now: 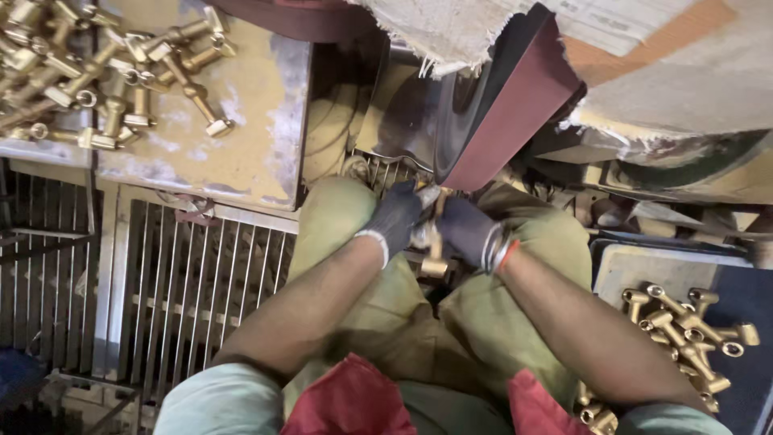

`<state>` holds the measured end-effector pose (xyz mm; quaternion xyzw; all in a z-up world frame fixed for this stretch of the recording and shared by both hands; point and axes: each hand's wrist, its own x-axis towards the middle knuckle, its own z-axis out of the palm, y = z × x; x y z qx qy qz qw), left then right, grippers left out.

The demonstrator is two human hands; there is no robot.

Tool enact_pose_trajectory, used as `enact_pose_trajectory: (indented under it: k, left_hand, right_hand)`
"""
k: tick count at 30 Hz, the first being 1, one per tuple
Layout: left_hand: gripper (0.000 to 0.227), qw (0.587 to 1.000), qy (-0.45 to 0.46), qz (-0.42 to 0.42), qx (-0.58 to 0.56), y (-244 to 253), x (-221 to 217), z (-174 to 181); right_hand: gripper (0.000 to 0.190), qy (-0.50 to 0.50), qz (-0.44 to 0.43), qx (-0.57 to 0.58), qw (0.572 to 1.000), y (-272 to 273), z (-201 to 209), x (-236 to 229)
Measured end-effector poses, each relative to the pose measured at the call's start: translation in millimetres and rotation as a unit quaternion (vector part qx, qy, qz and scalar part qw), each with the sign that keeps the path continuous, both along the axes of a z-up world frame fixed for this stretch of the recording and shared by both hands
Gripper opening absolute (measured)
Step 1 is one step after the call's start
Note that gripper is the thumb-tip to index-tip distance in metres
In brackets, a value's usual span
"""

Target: The person sits on the floor and repeatedly presses small brass fittings against a moving belt sander to smooth their surfaces. They handle the parts one at a time, rotating them to contact different sides, then place them into a nearby bin.

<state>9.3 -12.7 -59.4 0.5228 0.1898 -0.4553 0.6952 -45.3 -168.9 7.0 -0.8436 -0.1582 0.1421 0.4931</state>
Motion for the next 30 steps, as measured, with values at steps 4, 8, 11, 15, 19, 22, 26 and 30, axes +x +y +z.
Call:
enact_pose_trajectory:
  k: [4,8,11,15,19,22,26,30]
  left_hand:
    - [0.022,0.996,-0.025,0.031,-0.08,2.5,-1.3,24.7]
    - [0.029,0.943,-0.306,-0.123,-0.05,38.9,-14.1,93.5]
    - [0.042,0.904,-0.324,-0.19,-0.205,63.7,-17.7,153.5]
    - [0.054,0.853,-0.29,-0.318,-0.295,70.6,-33.9,225.5]
    - [0.042,0.782,-0.574,-0.214,-0.111,61.1,-64.6,253.5]
    - [0.043,0.775,-0.604,-0.181,0.036,50.1,-70.8,236.8]
    - [0.035,0.833,-0.532,-0.136,-0.069,38.4,-57.7,195.4]
    - [0.028,0.856,-0.489,-0.158,-0.05,25.7,-20.6,152.3]
  right_hand:
    - [0.033,-0.174,0.04,0.033,0.983,-5.7,16.7,0.2]
    - [0.03,0.2,-0.118,0.071,0.97,11.0,62.1,-44.6]
    - [0.036,0.075,-0.002,-0.067,0.995,13.2,96.1,-68.9]
    - [0.047,-0.088,0.216,0.005,0.972,0.2,135.9,-81.3]
    - [0.055,-0.18,0.11,0.014,0.977,16.4,135.0,-98.5]
    - [0.037,0.086,-0.189,0.196,0.958,36.7,100.7,-115.3]
    - [0.028,-0.055,-0.158,-0.189,0.968,20.3,51.9,-97.3]
    - [0.03,-0.02,-0.168,-0.113,0.979,18.4,32.3,-66.7]
